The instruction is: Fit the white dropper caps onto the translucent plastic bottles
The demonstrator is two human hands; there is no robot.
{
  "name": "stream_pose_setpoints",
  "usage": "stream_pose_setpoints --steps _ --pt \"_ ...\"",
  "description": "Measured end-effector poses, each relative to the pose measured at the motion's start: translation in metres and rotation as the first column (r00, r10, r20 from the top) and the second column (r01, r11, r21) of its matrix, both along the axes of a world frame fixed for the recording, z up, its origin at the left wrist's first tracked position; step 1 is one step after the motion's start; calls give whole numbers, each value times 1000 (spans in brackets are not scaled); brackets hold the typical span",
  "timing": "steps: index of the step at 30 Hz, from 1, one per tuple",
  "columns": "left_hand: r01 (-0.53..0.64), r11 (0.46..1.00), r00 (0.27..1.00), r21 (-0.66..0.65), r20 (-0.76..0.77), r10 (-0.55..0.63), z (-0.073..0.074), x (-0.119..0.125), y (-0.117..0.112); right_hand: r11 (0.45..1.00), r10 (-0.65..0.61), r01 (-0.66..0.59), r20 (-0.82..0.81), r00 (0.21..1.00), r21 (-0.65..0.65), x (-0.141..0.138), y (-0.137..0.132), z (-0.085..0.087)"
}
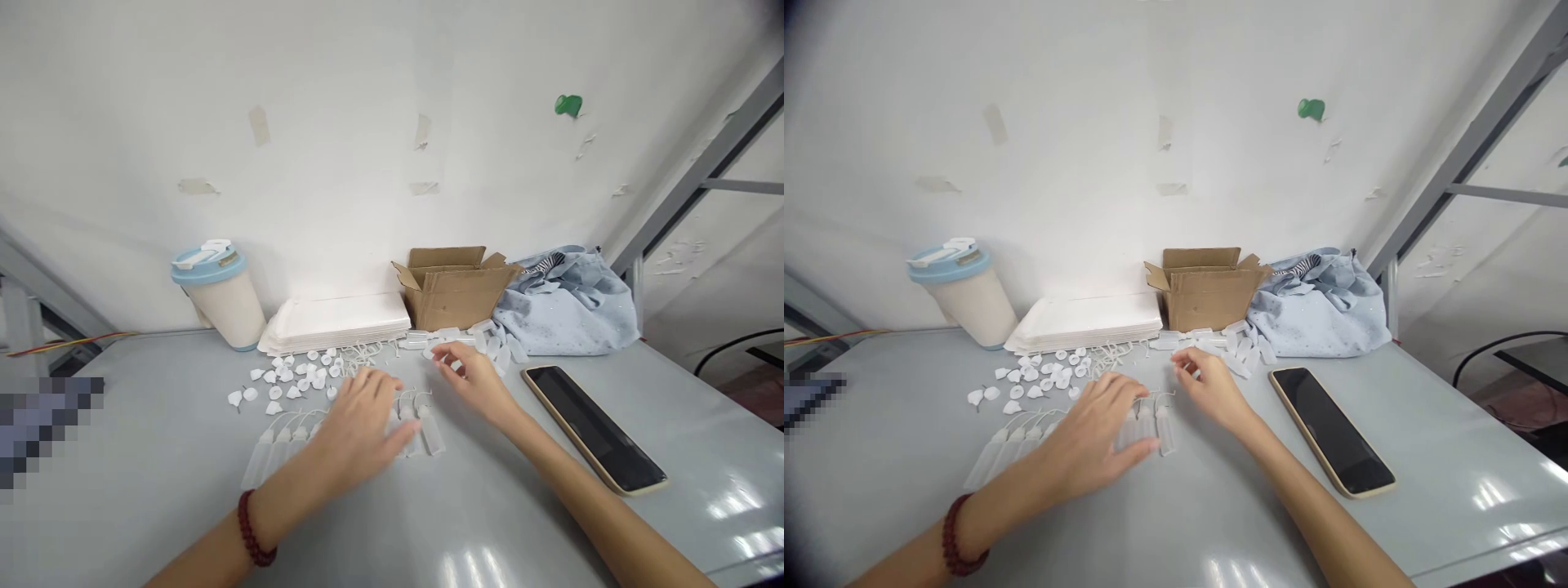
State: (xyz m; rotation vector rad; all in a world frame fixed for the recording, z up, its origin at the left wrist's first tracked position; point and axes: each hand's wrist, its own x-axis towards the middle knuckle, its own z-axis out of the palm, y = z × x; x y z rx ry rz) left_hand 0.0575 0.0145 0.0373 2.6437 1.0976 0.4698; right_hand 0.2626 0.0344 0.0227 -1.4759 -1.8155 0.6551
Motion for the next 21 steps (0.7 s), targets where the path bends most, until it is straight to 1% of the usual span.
stream_pose_setpoints --steps 1,2,3,4,6,8,11,14,17,19,21 --pt "-37 999 999 13 2 37 0 -5 6 991 -53 42 77 996 128 2 5 -5" --pt "-77 996 997 35 4 77 1 -11 13 969 -84 42 168 982 242 4 9 -10" --pt "-118 991 993 56 0 118 1 -16 20 945 -106 16 259 960 327 6 14 -15" --pt "-140 988 990 73 -16 141 2 -20 27 928 -115 -24 346 931 372 8 18 -19" --pt "-146 984 985 104 -71 154 2 -26 40 924 -118 -87 495 861 373 11 23 -25" --pt "-130 984 980 121 -137 146 3 -27 49 937 -114 -114 597 794 329 12 26 -28" --pt "-110 984 960 142 -240 142 2 -22 54 940 -124 -127 665 736 316 12 26 -29" --pt "-95 982 951 162 -277 137 1 -19 52 926 -140 -149 682 718 347 14 26 -31" --pt "-94 983 974 156 -189 123 1 -24 44 913 -141 -179 693 707 368 16 28 -32" --pt "-110 985 991 134 -56 118 0 -32 36 907 -142 -192 703 697 374 16 28 -32" --pt "-144 984 986 109 101 133 -2 -42 29 908 -138 -202 717 683 367 15 27 -31"
